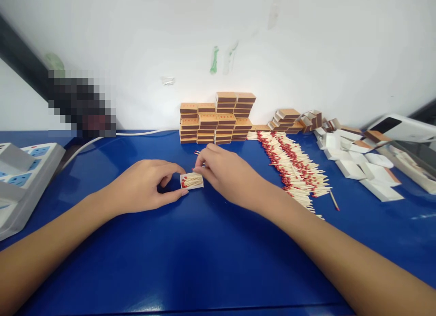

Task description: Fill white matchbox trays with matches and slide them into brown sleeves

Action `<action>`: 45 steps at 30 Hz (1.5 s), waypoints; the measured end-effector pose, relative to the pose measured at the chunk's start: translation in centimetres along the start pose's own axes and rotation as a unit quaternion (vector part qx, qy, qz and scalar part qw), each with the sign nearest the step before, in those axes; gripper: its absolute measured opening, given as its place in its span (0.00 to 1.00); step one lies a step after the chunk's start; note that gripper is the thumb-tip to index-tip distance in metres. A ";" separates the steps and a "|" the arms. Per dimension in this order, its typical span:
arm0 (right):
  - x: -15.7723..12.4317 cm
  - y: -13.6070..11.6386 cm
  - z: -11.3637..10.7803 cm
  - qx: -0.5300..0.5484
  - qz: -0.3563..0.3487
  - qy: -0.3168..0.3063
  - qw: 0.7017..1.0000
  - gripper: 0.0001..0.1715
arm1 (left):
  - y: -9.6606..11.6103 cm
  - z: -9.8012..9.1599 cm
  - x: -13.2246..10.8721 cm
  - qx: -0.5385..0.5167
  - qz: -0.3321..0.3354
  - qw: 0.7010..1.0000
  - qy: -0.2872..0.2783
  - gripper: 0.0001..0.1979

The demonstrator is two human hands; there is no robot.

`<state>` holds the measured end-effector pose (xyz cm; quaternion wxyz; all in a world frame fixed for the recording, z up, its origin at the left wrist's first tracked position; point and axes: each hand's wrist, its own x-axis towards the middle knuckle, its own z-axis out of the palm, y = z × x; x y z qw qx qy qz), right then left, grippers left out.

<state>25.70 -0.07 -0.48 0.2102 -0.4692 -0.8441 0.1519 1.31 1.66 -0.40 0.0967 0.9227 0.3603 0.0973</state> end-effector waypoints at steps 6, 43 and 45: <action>0.5 0.4 0.1 -0.024 -0.005 0.022 0.999 0.07 | 0.0 0.2 -0.1 0.005 0.006 1.000 0.007 0.14; 0.6 1.6 -0.3 -0.026 -0.016 -0.029 0.999 0.10 | -0.2 0.1 0.1 0.018 0.003 1.000 0.006 0.16; 0.4 0.4 0.0 -0.039 -0.018 -0.048 0.998 0.10 | -0.1 0.0 0.0 0.020 0.006 1.000 0.006 0.15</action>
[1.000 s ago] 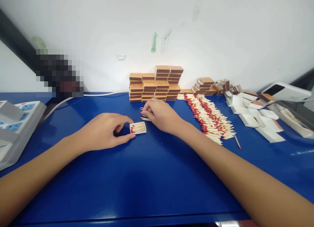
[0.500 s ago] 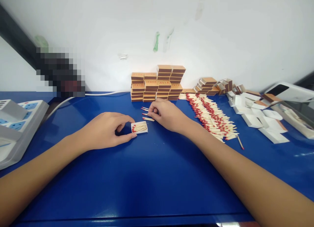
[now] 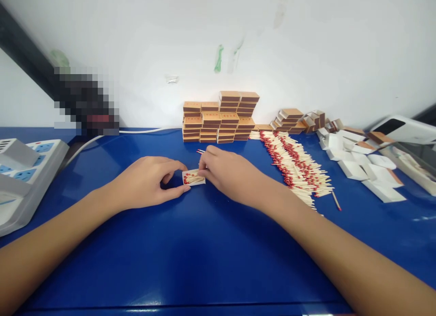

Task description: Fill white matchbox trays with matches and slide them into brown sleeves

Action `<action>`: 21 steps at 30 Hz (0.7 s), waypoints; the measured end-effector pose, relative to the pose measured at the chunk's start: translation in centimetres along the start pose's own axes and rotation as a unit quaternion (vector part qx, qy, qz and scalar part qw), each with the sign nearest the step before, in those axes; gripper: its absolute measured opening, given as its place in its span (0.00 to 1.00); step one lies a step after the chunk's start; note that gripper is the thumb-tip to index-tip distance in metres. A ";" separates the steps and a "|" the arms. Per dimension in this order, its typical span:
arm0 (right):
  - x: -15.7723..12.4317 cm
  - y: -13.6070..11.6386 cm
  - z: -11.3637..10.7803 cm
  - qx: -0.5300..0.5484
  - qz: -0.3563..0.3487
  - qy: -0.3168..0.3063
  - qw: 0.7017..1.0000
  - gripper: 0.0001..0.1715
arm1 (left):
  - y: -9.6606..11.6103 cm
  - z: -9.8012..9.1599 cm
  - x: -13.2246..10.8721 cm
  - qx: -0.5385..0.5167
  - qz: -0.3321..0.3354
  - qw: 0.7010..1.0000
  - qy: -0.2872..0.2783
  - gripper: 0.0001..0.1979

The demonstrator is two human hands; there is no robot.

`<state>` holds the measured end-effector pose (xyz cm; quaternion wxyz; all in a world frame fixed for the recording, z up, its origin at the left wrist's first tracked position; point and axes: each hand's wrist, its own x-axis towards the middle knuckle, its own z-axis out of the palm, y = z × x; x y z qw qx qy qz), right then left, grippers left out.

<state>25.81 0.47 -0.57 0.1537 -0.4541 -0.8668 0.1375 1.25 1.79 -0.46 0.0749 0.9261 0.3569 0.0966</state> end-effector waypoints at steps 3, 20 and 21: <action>0.1 -0.9 0.5 0.003 -0.005 0.004 1.000 0.10 | 0.1 0.0 0.0 0.000 0.004 1.000 0.000 0.14; 2.3 4.9 1.6 0.007 0.050 0.112 0.992 0.07 | 0.2 -0.1 0.0 -0.002 -0.002 1.000 -0.010 0.15; 2.3 4.9 1.6 0.005 0.056 0.107 0.993 0.07 | 0.2 -0.1 0.0 -0.003 -0.003 1.000 -0.010 0.16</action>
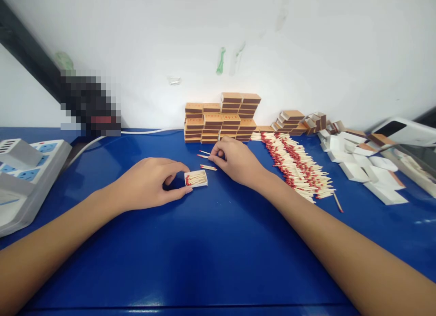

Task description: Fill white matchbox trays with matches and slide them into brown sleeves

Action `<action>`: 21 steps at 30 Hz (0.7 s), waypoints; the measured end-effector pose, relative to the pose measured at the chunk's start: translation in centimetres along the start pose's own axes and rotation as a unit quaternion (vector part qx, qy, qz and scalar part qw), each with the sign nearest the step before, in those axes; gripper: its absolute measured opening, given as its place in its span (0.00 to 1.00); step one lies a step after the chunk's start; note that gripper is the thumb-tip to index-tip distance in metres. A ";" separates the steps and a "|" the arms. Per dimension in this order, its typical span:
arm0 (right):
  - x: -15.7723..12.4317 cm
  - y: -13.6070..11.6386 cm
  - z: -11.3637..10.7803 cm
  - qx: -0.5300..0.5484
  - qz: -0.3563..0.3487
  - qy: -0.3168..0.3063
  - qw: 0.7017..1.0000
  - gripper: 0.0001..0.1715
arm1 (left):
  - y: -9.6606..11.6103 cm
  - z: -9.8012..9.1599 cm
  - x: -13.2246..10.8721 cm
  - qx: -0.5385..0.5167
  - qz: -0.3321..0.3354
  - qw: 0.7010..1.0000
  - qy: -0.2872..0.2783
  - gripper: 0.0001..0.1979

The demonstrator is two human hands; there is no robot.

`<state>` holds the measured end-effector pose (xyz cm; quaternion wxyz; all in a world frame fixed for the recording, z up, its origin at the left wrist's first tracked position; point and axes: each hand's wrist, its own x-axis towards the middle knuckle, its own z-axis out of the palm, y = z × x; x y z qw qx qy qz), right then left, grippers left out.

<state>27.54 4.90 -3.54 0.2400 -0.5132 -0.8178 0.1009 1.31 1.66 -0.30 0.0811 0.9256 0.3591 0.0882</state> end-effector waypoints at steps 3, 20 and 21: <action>-0.2 0.0 0.0 -0.015 0.000 -0.013 1.000 0.08 | 0.0 0.0 -0.1 0.002 -0.002 1.000 0.000 0.16; -1.0 -0.1 -1.2 0.001 -0.014 -0.065 0.998 0.12 | -0.1 0.0 0.0 0.013 -0.004 1.000 -0.001 0.16; -1.0 -0.1 -1.3 0.004 -0.013 -0.077 0.997 0.12 | -0.1 0.0 0.0 0.014 -0.003 1.000 -0.001 0.16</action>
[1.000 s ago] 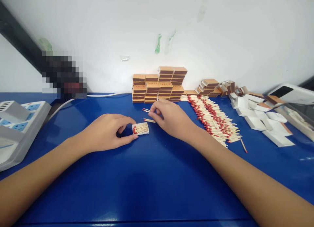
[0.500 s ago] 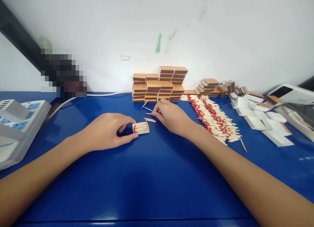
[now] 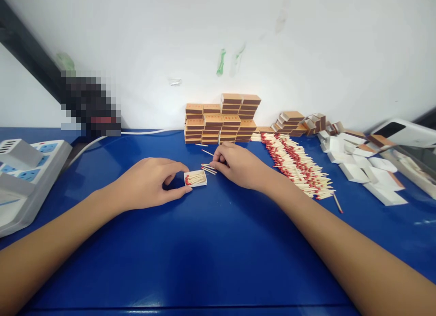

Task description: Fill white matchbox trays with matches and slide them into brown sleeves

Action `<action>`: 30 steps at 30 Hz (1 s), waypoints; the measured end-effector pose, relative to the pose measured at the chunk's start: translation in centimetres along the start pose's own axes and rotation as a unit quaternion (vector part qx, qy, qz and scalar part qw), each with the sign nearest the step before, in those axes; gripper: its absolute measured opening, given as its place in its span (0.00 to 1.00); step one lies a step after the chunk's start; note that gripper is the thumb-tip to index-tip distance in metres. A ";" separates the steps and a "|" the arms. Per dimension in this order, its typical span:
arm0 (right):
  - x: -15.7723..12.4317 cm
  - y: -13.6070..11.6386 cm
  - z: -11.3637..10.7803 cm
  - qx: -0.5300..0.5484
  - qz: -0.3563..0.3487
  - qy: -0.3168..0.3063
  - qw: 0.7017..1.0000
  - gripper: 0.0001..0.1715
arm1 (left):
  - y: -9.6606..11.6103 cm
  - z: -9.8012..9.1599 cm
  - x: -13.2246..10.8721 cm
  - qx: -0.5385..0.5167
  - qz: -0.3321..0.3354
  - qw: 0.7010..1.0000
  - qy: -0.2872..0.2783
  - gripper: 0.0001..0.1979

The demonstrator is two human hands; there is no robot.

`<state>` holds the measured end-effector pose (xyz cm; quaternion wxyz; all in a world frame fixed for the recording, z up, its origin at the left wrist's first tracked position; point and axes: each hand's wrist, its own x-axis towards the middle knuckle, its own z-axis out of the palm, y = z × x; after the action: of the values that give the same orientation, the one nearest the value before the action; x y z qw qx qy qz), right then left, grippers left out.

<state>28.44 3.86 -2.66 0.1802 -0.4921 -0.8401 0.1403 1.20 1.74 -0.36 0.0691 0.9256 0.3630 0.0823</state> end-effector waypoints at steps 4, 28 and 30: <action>0.3 -0.2 0.2 -0.005 0.011 -0.015 1.000 0.10 | -0.1 0.0 0.0 0.003 0.000 1.000 -0.001 0.16; 0.4 -2.3 -0.1 0.015 0.019 0.046 0.999 0.09 | -0.2 0.0 0.1 0.002 -0.014 1.000 0.008 0.16; -0.5 -3.3 -0.4 0.028 -0.020 0.014 0.999 0.09 | -0.3 0.0 0.1 -0.001 -0.016 1.000 0.009 0.16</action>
<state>26.30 1.82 -0.97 0.2082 -0.4717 -0.8430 0.1530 1.08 2.01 -0.43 0.0679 0.9187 0.3785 0.0895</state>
